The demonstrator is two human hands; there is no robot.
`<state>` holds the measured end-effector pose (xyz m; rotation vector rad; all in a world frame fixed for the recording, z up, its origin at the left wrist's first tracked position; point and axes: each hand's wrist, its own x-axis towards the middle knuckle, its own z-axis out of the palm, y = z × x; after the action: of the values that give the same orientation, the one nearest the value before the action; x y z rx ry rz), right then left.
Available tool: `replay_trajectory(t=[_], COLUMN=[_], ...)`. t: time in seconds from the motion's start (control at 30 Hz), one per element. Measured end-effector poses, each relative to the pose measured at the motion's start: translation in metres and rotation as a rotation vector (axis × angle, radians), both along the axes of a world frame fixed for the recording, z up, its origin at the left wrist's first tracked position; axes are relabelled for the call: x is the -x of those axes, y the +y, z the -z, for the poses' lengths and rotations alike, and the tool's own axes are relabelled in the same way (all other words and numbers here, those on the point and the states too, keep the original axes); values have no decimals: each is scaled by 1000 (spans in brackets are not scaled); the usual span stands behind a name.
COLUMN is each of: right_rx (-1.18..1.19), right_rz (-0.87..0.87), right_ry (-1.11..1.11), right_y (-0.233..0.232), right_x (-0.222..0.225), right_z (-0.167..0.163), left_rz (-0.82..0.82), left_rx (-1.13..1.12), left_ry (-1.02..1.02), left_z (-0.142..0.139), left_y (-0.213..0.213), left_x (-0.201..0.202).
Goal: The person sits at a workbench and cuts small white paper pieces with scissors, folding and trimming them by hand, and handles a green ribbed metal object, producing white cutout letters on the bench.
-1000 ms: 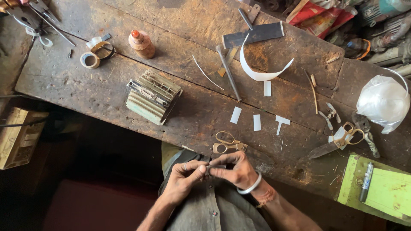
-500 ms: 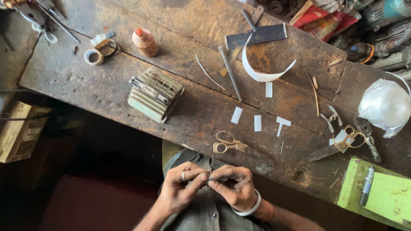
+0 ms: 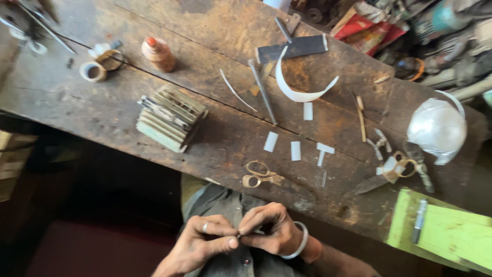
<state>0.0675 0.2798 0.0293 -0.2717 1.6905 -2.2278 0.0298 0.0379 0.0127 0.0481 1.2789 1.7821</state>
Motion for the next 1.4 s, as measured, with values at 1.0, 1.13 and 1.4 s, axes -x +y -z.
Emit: replay_trajectory(t=[1.0, 1.13, 1.4], right_rx=[268, 407, -149], right_rz=[289, 360, 258], right_ry=[-281, -154, 174], right_y=[-32, -27, -7], right_x=[11, 19, 30], right_z=[52, 46, 23], left_rz=[-219, -368, -323], left_rx=[221, 174, 125], left_ry=[829, 681, 493], left_z=[-15, -5, -1], left_y=[13, 30, 28], left_x=[52, 31, 21])
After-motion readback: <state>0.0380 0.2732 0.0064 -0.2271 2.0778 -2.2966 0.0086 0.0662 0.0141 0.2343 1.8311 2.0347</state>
